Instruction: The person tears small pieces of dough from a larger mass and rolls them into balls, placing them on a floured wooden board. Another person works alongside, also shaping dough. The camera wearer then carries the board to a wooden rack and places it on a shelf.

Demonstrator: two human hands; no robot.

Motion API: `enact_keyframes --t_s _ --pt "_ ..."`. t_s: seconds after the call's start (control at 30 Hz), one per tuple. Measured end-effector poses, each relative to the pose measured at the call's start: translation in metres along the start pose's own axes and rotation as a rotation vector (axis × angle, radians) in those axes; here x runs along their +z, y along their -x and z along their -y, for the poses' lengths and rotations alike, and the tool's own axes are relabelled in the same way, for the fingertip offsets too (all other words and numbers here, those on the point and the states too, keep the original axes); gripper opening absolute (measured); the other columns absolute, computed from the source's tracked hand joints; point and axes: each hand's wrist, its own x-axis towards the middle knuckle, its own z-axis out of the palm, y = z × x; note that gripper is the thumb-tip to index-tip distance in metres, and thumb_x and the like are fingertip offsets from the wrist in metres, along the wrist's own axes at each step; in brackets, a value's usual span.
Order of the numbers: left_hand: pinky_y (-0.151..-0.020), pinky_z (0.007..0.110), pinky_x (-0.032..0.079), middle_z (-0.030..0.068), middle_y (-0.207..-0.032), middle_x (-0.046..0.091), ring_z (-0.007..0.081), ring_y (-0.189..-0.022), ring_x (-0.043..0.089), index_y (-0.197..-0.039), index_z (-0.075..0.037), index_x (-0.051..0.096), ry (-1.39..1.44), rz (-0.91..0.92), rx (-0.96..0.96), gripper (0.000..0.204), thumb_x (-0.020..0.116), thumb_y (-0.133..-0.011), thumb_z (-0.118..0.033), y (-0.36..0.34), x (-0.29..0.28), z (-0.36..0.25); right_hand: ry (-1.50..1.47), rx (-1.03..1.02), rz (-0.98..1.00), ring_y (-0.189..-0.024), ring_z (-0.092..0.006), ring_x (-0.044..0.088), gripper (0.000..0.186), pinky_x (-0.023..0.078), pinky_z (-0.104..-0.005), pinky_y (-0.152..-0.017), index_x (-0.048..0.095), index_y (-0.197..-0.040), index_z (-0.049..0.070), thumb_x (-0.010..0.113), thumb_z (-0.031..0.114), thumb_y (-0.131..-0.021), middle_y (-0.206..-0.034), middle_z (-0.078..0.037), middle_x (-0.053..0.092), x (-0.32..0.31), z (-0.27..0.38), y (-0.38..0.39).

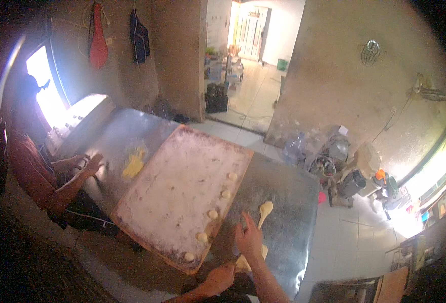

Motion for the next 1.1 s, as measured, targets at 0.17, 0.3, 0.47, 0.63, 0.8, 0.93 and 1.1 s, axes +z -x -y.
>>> enact_keyframes --t_s 0.17,0.3,0.47,0.63,0.8,0.93,1.1 --pt "-0.080 0.054 0.057 0.0271 -0.103 0.068 0.0424 -0.096 0.069 -0.120 0.002 0.056 -0.012 -0.039 0.160 0.031 0.056 -0.097 -0.018 0.001 -0.010 -0.013 -0.483 0.703 0.340 -0.075 -0.0205 0.065 0.037 0.050 -0.0364 -0.066 0.065 -0.122 0.000 0.059 0.032 -0.104 -0.085 -0.011 0.069 -0.051 -0.062 0.137" --pt "-0.088 0.049 0.054 0.0221 -0.104 0.069 0.0368 -0.104 0.067 -0.116 0.001 0.063 -0.600 -0.160 0.510 0.029 0.056 -0.098 -0.021 0.036 -0.017 -0.038 -1.385 1.010 0.287 -0.102 -0.0210 0.064 0.050 0.053 -0.0400 -0.086 0.062 -0.123 0.000 0.048 0.045 -0.109 -0.105 -0.011 0.068 0.005 -0.075 0.146" --pt "-0.089 0.044 0.051 0.0174 -0.103 0.069 0.0315 -0.107 0.063 -0.117 0.001 0.066 -0.251 -0.206 0.858 0.031 0.055 -0.098 -0.022 0.012 -0.046 -0.075 -1.251 0.702 0.142 -0.107 -0.0265 0.065 0.044 0.055 -0.0445 -0.088 0.058 -0.128 0.008 0.039 0.045 -0.111 -0.114 -0.010 0.067 0.038 -0.115 0.189" --pt "-0.082 0.042 0.049 0.0165 -0.088 0.069 0.0333 -0.090 0.064 -0.095 -0.003 0.069 0.152 0.152 0.892 0.024 0.057 -0.096 -0.023 -0.063 0.042 -0.012 -0.880 0.933 -0.114 -0.081 -0.0366 0.068 0.034 0.052 -0.0493 -0.064 0.062 -0.113 0.007 0.045 0.035 -0.106 -0.100 -0.020 0.068 -0.011 -0.061 0.189" --pt "-0.073 0.044 0.047 0.0150 -0.079 0.067 0.0311 -0.075 0.063 -0.079 -0.005 0.063 -0.249 0.068 0.806 0.023 0.058 -0.094 -0.021 -0.062 0.044 -0.009 0.313 0.022 -0.080 -0.065 -0.0455 0.059 0.033 0.043 -0.0529 -0.055 0.063 -0.086 0.000 0.049 0.024 -0.103 -0.073 -0.025 0.059 -0.032 -0.091 0.232" --pt "-0.080 0.042 0.050 0.0143 -0.082 0.068 0.0293 -0.079 0.065 -0.087 -0.005 0.067 -0.207 0.040 0.800 0.019 0.060 -0.095 -0.021 -0.055 0.018 -0.022 0.431 -0.033 -0.084 -0.097 -0.0488 0.059 0.028 0.044 -0.0607 -0.081 0.062 -0.103 -0.001 0.054 0.025 -0.099 -0.104 -0.025 0.060 -0.074 -0.055 0.220" --pt "-0.100 0.044 0.050 0.0148 -0.115 0.067 0.0304 -0.111 0.064 -0.117 -0.004 0.068 -0.084 -0.075 0.867 0.025 0.063 -0.097 -0.018 -0.042 0.021 -0.022 0.827 0.087 -0.131 -0.150 -0.0542 0.026 0.057 0.016 -0.0660 -0.122 0.048 -0.145 -0.004 0.054 0.031 -0.100 -0.158 -0.033 0.035 -0.037 -0.165 0.121"
